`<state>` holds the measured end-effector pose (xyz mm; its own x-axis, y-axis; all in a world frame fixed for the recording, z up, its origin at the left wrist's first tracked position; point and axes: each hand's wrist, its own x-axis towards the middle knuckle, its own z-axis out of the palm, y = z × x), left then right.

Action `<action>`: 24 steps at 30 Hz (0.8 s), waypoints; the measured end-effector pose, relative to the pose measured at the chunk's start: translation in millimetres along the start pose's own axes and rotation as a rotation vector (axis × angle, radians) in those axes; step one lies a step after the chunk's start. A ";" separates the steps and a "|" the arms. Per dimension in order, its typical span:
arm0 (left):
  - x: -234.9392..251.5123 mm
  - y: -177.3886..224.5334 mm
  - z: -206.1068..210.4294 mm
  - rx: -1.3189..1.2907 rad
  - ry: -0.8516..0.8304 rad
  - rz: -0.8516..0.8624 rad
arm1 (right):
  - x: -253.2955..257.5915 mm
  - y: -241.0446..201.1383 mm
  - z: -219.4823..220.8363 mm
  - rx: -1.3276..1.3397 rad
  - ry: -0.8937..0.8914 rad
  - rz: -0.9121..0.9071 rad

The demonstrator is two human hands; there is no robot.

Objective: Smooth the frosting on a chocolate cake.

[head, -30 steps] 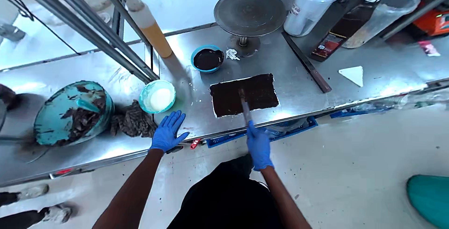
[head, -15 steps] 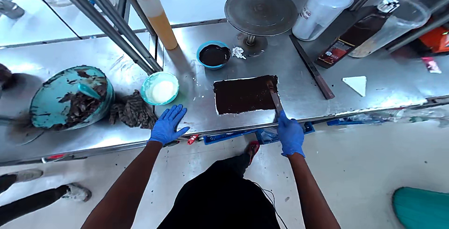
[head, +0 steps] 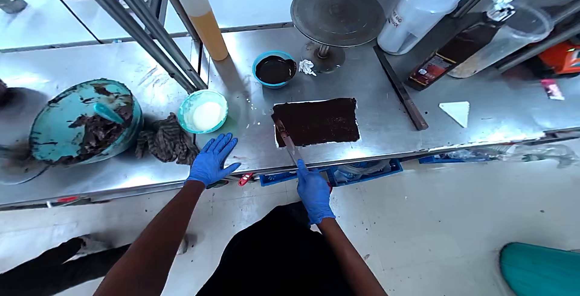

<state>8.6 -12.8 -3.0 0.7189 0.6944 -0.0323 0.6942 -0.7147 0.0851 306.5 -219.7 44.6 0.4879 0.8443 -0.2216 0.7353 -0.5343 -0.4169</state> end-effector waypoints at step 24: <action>1.2 0.3 -2.1 -0.013 0.009 0.014 | 7.0 -13.8 1.9 0.038 -0.038 0.003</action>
<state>9.7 -12.0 -0.9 0.7283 0.6849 -0.0216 0.6833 -0.7234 0.0988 298.8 -206.4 47.1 0.4715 0.8438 -0.2564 0.7150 -0.5360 -0.4489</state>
